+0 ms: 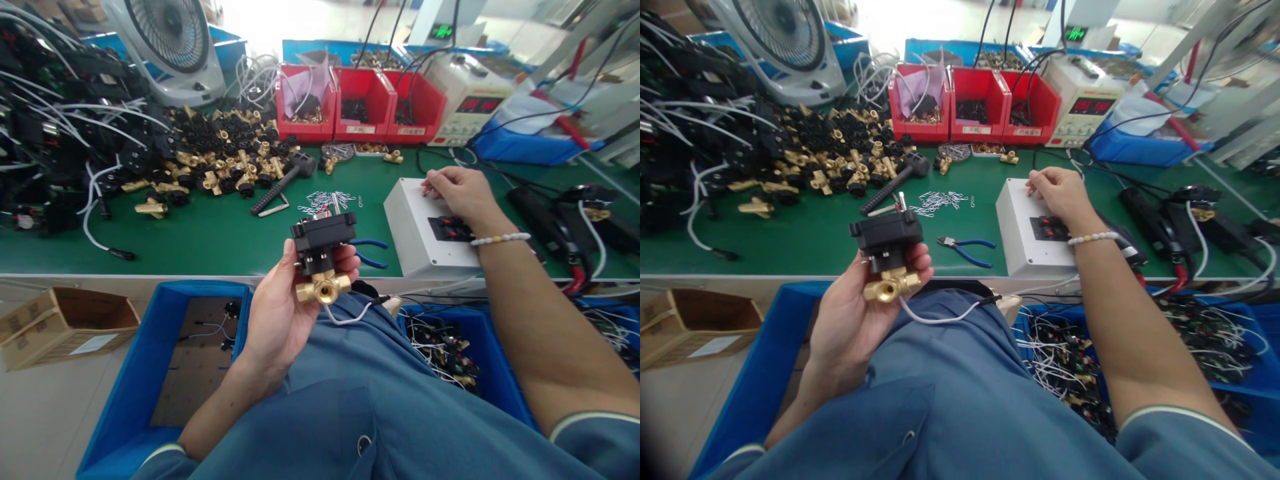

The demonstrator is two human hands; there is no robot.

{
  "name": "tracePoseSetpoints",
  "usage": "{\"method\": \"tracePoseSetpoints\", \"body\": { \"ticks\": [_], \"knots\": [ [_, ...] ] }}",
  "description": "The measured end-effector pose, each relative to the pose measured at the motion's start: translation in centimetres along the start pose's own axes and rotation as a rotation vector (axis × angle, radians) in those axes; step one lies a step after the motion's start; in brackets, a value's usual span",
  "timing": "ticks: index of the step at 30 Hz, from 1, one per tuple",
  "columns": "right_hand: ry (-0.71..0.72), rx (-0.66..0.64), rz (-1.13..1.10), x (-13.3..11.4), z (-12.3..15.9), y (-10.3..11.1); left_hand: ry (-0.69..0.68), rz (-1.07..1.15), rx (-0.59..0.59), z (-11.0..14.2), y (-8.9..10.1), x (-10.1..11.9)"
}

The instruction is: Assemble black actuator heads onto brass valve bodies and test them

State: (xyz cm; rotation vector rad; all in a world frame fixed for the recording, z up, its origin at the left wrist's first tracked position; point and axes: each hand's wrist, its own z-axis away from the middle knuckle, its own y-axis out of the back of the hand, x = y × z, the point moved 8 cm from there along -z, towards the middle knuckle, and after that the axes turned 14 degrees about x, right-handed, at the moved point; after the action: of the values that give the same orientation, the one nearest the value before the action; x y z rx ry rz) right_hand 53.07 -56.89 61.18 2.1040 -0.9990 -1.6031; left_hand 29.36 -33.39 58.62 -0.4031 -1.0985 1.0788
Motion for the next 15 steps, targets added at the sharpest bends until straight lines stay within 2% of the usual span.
{"method": "tracePoseSetpoints", "body": {
  "ticks": [11, 15],
  "knots": [
    [0.012, 0.004, 0.039, -0.25, 0.11, -0.05, -0.013, -0.048, -0.033, 0.3, -0.25, 0.13],
    [0.02, 0.008, 0.049, -0.15, 0.01, -0.06, -0.015, -0.071, 0.016, 0.22, 0.01, 0.16]
  ]
}}
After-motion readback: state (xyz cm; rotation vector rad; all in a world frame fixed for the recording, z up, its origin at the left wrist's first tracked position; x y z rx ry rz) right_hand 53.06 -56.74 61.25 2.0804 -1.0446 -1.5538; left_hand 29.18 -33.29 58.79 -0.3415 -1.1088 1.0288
